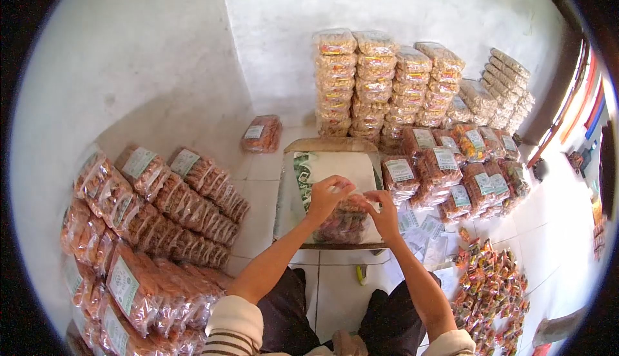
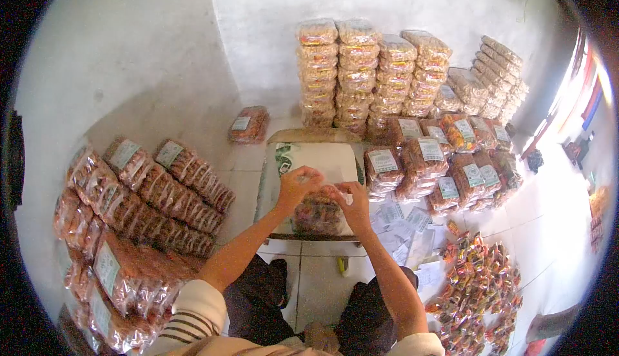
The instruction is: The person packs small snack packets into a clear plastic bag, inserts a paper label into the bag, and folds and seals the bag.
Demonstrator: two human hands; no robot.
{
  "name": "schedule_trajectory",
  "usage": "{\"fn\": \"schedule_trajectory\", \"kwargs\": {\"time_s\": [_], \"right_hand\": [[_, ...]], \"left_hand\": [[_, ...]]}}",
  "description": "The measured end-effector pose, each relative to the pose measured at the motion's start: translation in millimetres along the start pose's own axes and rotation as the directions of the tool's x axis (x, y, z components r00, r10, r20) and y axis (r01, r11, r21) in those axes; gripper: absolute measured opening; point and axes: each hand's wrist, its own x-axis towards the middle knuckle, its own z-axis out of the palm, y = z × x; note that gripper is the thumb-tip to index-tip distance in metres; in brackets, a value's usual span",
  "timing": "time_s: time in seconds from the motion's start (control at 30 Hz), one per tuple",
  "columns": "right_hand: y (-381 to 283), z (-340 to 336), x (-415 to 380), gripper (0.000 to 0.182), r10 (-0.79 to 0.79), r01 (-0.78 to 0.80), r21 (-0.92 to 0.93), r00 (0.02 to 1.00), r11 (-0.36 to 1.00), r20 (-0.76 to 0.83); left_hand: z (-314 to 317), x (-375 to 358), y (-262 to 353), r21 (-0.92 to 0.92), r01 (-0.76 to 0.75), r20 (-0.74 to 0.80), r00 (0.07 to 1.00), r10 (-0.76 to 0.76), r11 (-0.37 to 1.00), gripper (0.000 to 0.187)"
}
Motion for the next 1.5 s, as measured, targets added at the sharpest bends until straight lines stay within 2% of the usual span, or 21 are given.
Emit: {"fn": "schedule_trajectory", "kwargs": {"time_s": [0.17, 0.23, 0.4, 0.47, 0.5, 0.57, 0.6, 0.67, 0.7, 0.73, 0.77, 0.8, 0.93, 1.07, 1.13, 1.17, 1.23, 1.27, 1.4, 1.47, 1.5], "right_hand": [[-10, 4, 2, 0.011, 0.06, -0.068, 0.132, 0.996, 0.989, 0.061], [-1, 11, 4, 0.011, 0.051, -0.059, 0.147, 0.997, 0.987, 0.057], [7, 17, 5, 0.019, 0.038, -0.05, 0.125, 0.995, 0.991, 0.097], [0, 19, 7, 0.028, 0.134, -0.117, 0.219, 0.989, 0.969, -0.063], [-3, 18, 10, 0.028, 0.134, -0.117, 0.22, 0.989, 0.968, -0.064], [-8, 15, 19, 0.033, -0.136, 0.133, -0.03, 0.945, 0.991, -0.296], [-3, 13, 21, 0.033, -0.136, 0.133, -0.029, 0.945, 0.991, -0.297], [12, 9, 24, 0.023, -0.323, 0.316, -0.082, 0.941, 0.945, -0.098], [14, 12, 23, 0.023, -0.323, 0.316, -0.079, 0.941, 0.945, -0.099], [15, 14, 20, 0.021, -0.091, 0.093, 0.159, 0.996, 0.983, -0.022], [16, 16, 18, 0.024, 0.126, -0.157, 0.363, 0.986, 0.918, 0.107], [16, 18, 18, 0.024, 0.128, -0.159, 0.365, 0.986, 0.917, 0.109], [12, 25, 21, 0.02, 0.167, -0.153, 0.256, 0.985, 0.955, -0.033], [2, 32, 19, 0.017, 0.109, -0.092, 0.089, 0.971, 0.992, -0.213], [-10, 30, 19, 0.017, 0.125, -0.093, 0.139, 0.96, 0.986, -0.249], [-13, 30, 19, 0.017, 0.143, -0.092, 0.188, 0.949, 0.978, -0.281], [-5, 35, 21, 0.017, 0.099, -0.063, 0.127, 0.949, 0.99, -0.299], [-1, 37, 21, 0.017, 0.054, -0.036, 0.061, 0.946, 0.997, -0.319], [-5, 33, 21, 0.017, 0.108, -0.095, 0.062, 0.96, 0.994, -0.258], [11, 37, 19, 0.019, -0.132, 0.083, -0.217, 0.966, 0.973, -0.221], [9, 37, 19, 0.019, -0.133, 0.084, -0.222, 0.966, 0.972, -0.22]], "left_hand": [[5, -1, 7, -0.028, -0.093, 0.026, 0.995, 0.094, 0.995, 0.019], [5, -3, 9, 0.069, -0.151, 0.041, 0.988, 0.148, 0.986, 0.019], [6, -3, -2, -0.016, -0.077, 0.073, 0.994, 0.078, 0.997, 0.016], [6, -3, -4, -0.039, -0.072, 0.068, 0.995, 0.074, 0.997, 0.015], [6, -3, -2, -0.024, -0.093, 0.065, 0.993, 0.094, 0.995, 0.015], [6, -3, 1, -0.009, -0.115, 0.063, 0.991, 0.115, 0.993, 0.015], [5, -3, 3, 0.025, -0.093, 0.078, 0.993, 0.091, 0.995, 0.015], [4, -2, 5, 0.062, -0.072, 0.091, 0.994, 0.067, 0.995, 0.016], [4, -1, 3, 0.044, -0.095, 0.093, 0.992, 0.091, 0.994, 0.016], [4, -1, 1, 0.026, -0.117, 0.095, 0.989, 0.114, 0.993, 0.016], [5, 1, -5, 0.028, -0.114, 0.094, 0.989, 0.111, 0.993, 0.016], [5, 3, -8, -0.012, -0.101, 0.105, 0.989, 0.102, 0.995, 0.018], [6, 0, 0, -0.128, 0.015, 0.169, 0.986, 0.007, 0.992, 0.023], [8, -2, 1, -0.087, -0.032, 0.174, 0.984, 0.047, 0.996, 0.027], [8, -3, -4, 0.324, -0.279, 0.09, 0.96, 0.265, 0.904, 0.024], [8, -4, -6, 0.328, -0.278, 0.088, 0.961, 0.264, 0.903, 0.024], [8, -9, -5, 0.243, -0.092, 0.065, 0.995, 0.078, 0.966, 0.023], [9, -10, -5, 0.244, -0.089, 0.065, 0.995, 0.076, 0.966, 0.023], [16, -10, -7, 0.37, -0.173, -0.035, 0.979, 0.2, 0.913, 0.024], [18, -9, -9, 0.402, -0.186, -0.059, 0.972, 0.229, 0.897, 0.024], [18, -9, -9, 0.393, -0.217, -0.054, 0.965, 0.258, 0.894, 0.023]]}}
